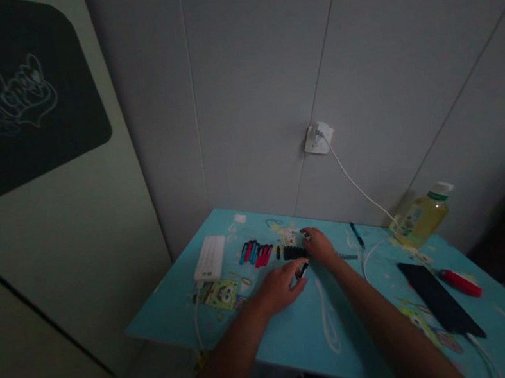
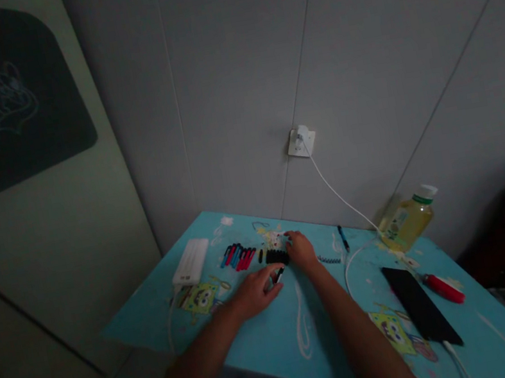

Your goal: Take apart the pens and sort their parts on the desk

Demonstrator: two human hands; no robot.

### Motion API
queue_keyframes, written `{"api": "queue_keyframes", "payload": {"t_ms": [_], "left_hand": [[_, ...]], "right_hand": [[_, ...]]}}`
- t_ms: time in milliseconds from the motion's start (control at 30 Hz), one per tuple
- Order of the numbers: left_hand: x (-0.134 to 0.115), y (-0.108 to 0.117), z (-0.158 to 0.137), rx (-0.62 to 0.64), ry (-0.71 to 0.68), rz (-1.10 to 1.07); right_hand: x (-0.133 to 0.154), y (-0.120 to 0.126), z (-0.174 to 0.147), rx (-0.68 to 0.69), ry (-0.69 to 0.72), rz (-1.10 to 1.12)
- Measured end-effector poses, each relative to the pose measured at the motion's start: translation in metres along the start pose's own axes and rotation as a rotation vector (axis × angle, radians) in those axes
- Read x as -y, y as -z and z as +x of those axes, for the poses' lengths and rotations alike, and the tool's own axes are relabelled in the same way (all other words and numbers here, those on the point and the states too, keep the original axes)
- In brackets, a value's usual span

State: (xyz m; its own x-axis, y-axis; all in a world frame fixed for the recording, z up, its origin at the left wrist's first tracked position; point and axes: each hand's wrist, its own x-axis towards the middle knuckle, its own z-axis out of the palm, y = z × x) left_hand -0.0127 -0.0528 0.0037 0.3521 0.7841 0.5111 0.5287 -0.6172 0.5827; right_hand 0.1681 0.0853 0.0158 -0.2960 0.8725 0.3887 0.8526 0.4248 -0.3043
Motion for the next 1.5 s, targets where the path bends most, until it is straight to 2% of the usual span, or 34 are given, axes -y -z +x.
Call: {"api": "queue_keyframes", "payload": {"t_ms": [100,267,500,600,733,833,933,1100,1300,1500], "left_hand": [[-0.002,0.003,-0.001,0.007,-0.005,0.009],[-0.005,0.002,0.0,0.052,-0.026,0.017],[-0.004,0.002,0.002,0.057,-0.029,0.06],[-0.001,0.0,0.002,0.004,0.007,0.102],[0.006,-0.004,0.005,-0.108,0.082,0.111],[0.012,-0.007,0.008,-0.208,0.14,0.053],[0.018,-0.008,0.011,-0.3,0.19,0.013],[0.025,-0.006,0.011,-0.372,0.212,-0.054],[0.027,-0.008,0.011,-0.429,0.223,-0.279],[0.027,-0.006,0.013,-0.458,0.21,-0.303]], "right_hand": [[-0.007,-0.013,0.019,0.022,-0.042,0.026],[-0.018,-0.03,0.027,0.066,-0.086,0.055],[-0.016,-0.027,0.027,0.017,-0.138,0.102],[-0.011,-0.015,0.017,-0.067,-0.154,0.15],[-0.005,-0.002,-0.02,-0.168,-0.162,0.237],[0.002,0.001,-0.053,-0.201,-0.161,0.3],[0.009,0.0,-0.071,-0.217,-0.157,0.343],[0.022,-0.004,-0.076,-0.221,-0.089,0.399],[0.034,-0.003,-0.082,-0.187,0.041,0.473],[0.036,-0.001,-0.082,-0.164,0.12,0.519]]}}
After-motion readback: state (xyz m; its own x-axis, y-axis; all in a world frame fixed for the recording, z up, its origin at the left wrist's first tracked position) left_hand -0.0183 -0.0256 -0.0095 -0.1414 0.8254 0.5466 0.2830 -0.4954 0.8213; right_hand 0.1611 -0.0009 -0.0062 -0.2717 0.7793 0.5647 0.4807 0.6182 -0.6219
